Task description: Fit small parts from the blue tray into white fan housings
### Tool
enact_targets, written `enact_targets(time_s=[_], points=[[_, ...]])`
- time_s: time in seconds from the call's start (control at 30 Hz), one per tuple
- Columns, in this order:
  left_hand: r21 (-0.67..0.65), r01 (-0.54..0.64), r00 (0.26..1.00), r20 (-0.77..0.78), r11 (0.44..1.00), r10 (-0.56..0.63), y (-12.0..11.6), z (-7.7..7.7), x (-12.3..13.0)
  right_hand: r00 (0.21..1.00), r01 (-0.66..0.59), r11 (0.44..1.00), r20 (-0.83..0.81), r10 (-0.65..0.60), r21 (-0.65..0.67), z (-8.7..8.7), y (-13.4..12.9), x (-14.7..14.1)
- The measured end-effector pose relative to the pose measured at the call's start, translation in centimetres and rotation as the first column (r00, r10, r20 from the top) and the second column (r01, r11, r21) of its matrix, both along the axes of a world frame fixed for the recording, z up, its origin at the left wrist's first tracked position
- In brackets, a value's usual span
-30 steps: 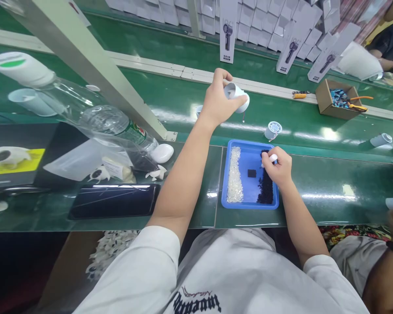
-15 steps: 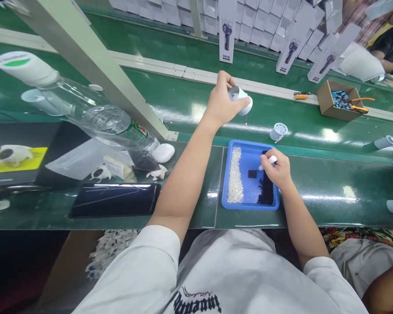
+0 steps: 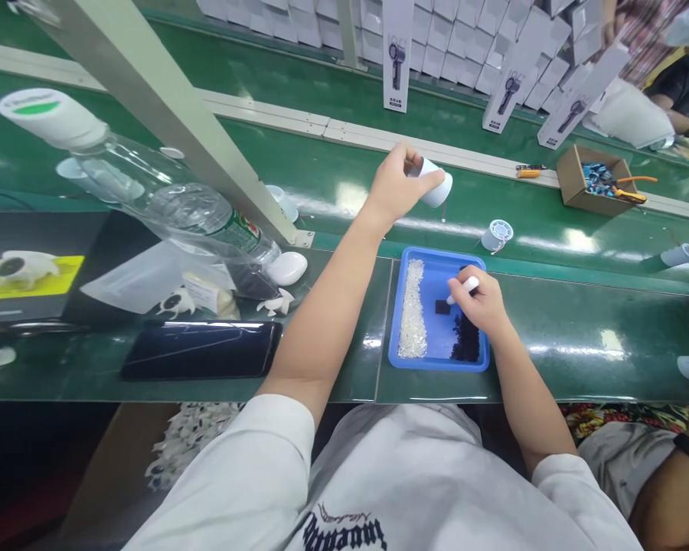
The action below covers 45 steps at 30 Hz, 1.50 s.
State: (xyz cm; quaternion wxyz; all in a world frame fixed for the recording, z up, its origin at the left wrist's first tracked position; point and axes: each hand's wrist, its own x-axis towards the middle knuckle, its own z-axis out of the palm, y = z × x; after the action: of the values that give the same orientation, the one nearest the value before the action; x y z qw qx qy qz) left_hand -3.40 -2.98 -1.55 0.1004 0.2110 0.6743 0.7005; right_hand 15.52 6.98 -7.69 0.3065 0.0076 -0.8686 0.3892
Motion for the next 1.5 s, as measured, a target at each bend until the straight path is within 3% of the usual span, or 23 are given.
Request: enact_targets(time_s=[0.13,0.23,0.3,0.53,0.8,1.03,1.13,1.23,1.33,1.4,1.5], points=[[0.108,0.114,0.953,0.268,0.988,-0.139,0.7,-0.2,0.5,0.994,0.027,0.984,-0.099,-0.045,-0.177,-0.2,-0.2,0.1],[0.092,0.127,0.930,0.336,0.988,-0.151,1.0,-0.3,1.1,0.966,0.058,0.928,-0.215,-0.145,-0.369,-0.4,0.0,0.1],[0.075,0.159,0.924,0.340,0.984,-0.175,1.1,-0.4,1.5,0.957,0.094,0.901,-0.211,-0.199,-0.422,-0.5,0.1,0.0],[-0.016,0.206,0.944,0.267,0.979,-0.194,1.4,-0.1,2.9,0.961,0.222,0.882,-0.062,-0.271,-0.415,-0.7,0.0,-0.2],[-0.055,0.232,0.951,0.225,0.971,-0.214,1.5,0.4,3.8,0.960,0.240,0.872,-0.030,-0.279,-0.427,-0.9,0.3,-0.2],[-0.046,0.298,0.913,0.304,0.953,-0.271,1.4,0.5,4.2,0.960,0.231,0.887,-0.055,-0.275,-0.401,-1.5,0.4,-0.1],[-0.071,0.229,0.954,0.217,0.971,-0.209,1.8,0.5,4.9,0.958,0.262,0.902,-0.016,-0.285,-0.344,-1.4,0.3,-0.1],[0.046,0.030,0.997,0.074,0.999,-0.033,2.5,0.3,6.0,0.976,0.215,0.939,0.079,-0.201,-0.270,-0.9,-0.2,-0.2],[0.105,-0.147,0.988,-0.037,0.984,0.151,2.9,0.3,7.5,0.986,0.140,0.960,0.127,-0.112,-0.244,-0.7,-1.2,0.0],[0.118,-0.167,0.975,-0.129,0.979,0.182,2.6,0.7,8.7,0.989,0.129,0.961,0.107,-0.106,-0.244,-0.7,-2.1,0.2],[0.251,-0.065,0.943,-0.302,0.966,0.142,1.3,1.7,10.9,0.992,0.127,0.977,0.016,-0.126,-0.172,-1.1,-3.2,0.5]])
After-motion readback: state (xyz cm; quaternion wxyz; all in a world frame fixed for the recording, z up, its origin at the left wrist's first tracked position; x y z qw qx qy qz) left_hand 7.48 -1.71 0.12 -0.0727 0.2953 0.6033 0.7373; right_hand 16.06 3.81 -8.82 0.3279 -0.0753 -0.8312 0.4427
